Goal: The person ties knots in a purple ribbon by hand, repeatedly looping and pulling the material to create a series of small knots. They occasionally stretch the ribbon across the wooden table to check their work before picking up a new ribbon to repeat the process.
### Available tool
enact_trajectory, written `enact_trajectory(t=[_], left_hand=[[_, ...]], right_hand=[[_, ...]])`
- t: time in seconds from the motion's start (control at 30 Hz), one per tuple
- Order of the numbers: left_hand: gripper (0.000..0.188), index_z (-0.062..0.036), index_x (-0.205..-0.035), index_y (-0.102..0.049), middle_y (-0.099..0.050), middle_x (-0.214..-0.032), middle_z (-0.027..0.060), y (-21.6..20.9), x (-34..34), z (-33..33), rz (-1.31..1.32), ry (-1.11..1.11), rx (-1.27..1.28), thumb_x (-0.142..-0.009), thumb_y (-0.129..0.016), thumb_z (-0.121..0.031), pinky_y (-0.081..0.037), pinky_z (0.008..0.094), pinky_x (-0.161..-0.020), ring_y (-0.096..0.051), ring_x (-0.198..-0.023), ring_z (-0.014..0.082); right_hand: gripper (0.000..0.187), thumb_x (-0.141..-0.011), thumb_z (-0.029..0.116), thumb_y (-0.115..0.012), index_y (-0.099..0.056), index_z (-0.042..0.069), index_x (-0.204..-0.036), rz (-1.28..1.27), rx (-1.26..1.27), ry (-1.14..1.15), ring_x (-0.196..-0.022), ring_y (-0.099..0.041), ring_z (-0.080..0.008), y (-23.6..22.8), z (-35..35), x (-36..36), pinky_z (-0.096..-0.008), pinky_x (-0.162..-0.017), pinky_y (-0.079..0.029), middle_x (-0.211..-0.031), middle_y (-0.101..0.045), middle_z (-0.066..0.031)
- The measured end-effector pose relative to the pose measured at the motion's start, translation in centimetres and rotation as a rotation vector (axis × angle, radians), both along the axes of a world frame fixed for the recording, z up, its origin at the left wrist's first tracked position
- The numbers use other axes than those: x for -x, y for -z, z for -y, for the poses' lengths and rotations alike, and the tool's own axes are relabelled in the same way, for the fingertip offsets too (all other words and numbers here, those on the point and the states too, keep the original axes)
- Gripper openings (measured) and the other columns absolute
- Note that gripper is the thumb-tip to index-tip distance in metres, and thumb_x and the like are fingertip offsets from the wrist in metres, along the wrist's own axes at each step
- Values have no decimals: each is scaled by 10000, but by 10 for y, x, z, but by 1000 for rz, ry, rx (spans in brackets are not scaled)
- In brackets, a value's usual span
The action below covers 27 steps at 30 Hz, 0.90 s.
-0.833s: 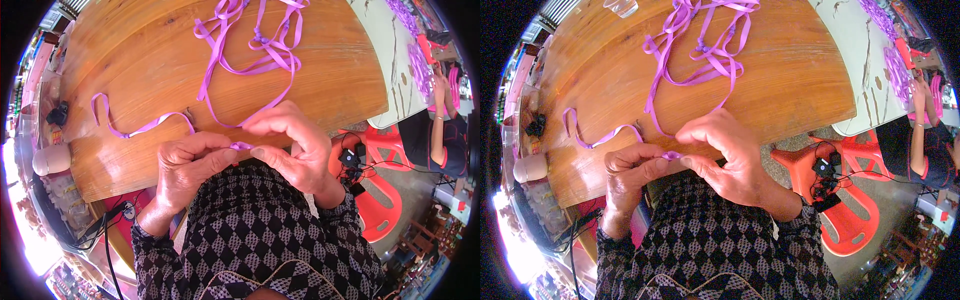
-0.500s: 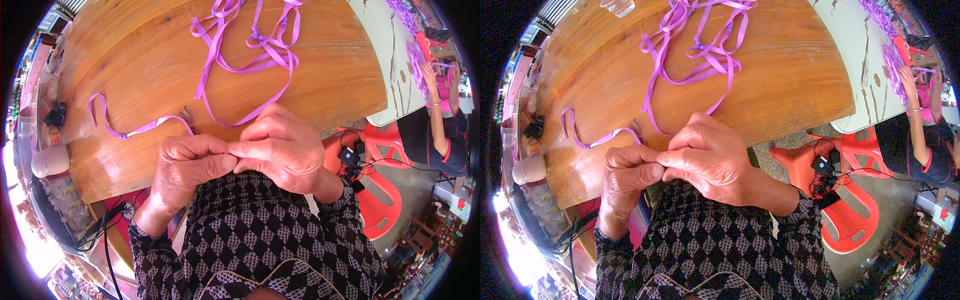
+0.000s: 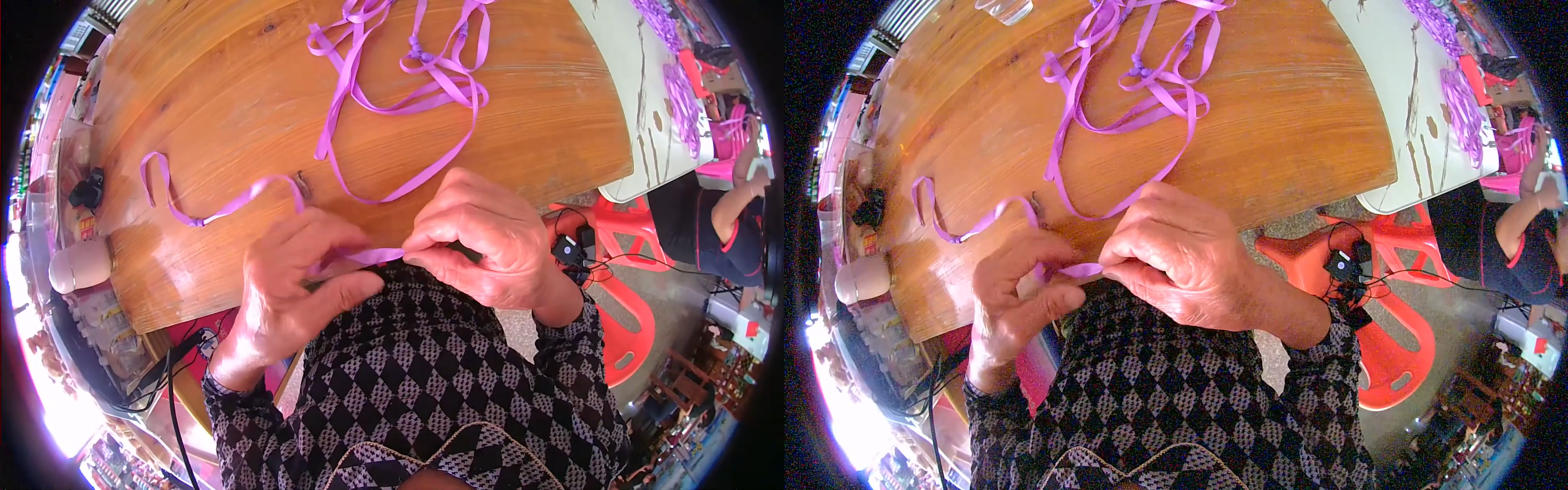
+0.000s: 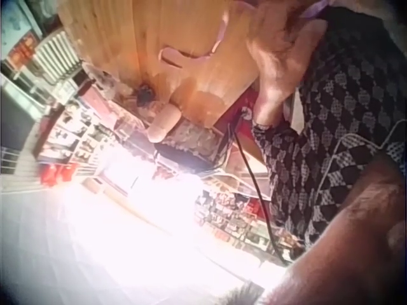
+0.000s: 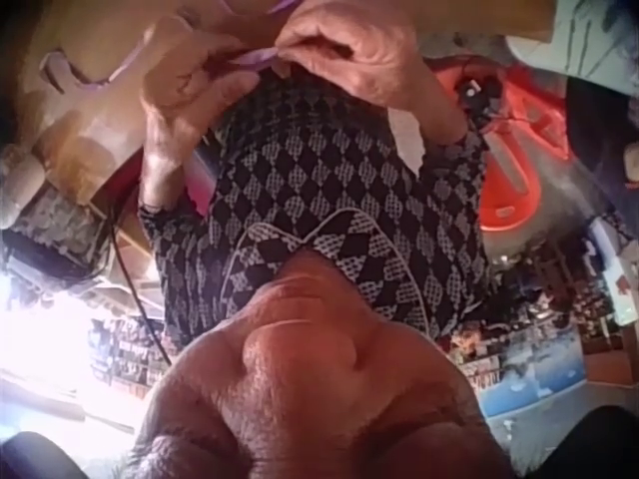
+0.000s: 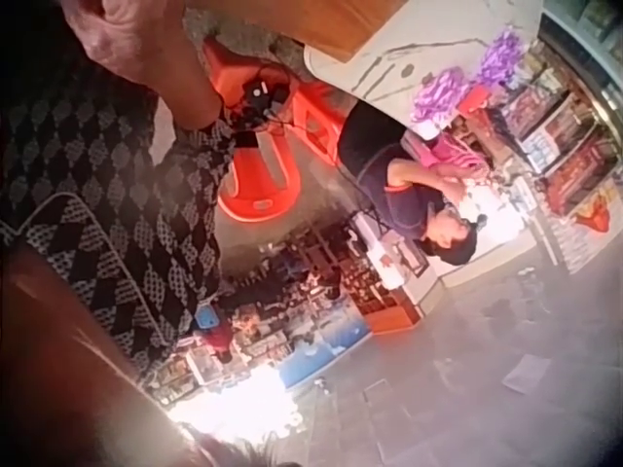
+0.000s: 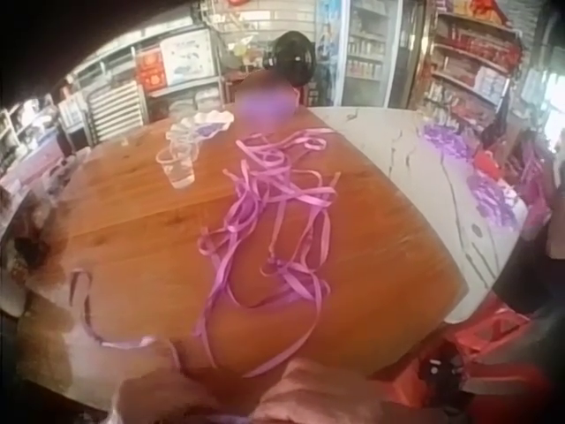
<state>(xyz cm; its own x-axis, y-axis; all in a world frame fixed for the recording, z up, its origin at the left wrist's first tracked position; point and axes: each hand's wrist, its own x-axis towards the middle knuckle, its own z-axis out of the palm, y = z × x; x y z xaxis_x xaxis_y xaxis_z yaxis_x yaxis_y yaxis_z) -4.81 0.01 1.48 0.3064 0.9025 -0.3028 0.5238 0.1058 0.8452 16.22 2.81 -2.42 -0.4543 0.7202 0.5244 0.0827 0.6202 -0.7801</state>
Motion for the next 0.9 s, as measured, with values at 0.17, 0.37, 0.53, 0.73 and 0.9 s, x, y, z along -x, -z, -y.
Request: enact_trajectory(t=[0.17,0.37,0.53,0.73,0.9], left_hand=[[273,18,-943,-625,-590,-1005,121,1,-12,-5,214,79,-332,-716,-718,-101,-398,351,-856,-540,-968,256],[132,32,-854,-637,-595,-980,112,14,-13,-1,506,-29,-88,-756,-684,-43,-412,289,-800,-540,-903,180],[68,37,-817,-642,-598,-935,93,13,-14,1,657,-251,104,-772,-666,-8,-417,245,-742,-535,-836,131],[54,42,-813,-636,-590,-906,79,11,-17,3,605,-230,64,-786,-654,-2,-419,222,-718,-533,-819,115],[78,28,-850,-628,-573,-931,63,12,-19,7,563,-247,3,-804,-652,-31,-407,198,-679,-512,-787,76]], right_hand=[[264,-582,-58,-741,-599,20,-790,-3,-98,4,-615,-534,-209,-8,2,9,-298,-512,-417,-738,-588,-63],[285,-592,-45,-750,-604,19,-828,36,-139,56,-625,-542,-207,-7,3,10,-294,-520,-431,-756,-597,-69],[288,-634,-38,-734,-615,-1,-894,-19,14,62,-638,-558,-207,-12,5,9,-293,-533,-440,-754,-611,-82],[194,-681,-56,-683,-613,-20,-859,-34,9,65,-607,-557,-227,-9,4,5,-300,-525,-419,-713,-614,-94],[196,-657,-86,-668,-603,-9,-825,-11,-19,101,-553,-514,-231,-8,7,11,-307,-498,-387,-702,-599,-88]])
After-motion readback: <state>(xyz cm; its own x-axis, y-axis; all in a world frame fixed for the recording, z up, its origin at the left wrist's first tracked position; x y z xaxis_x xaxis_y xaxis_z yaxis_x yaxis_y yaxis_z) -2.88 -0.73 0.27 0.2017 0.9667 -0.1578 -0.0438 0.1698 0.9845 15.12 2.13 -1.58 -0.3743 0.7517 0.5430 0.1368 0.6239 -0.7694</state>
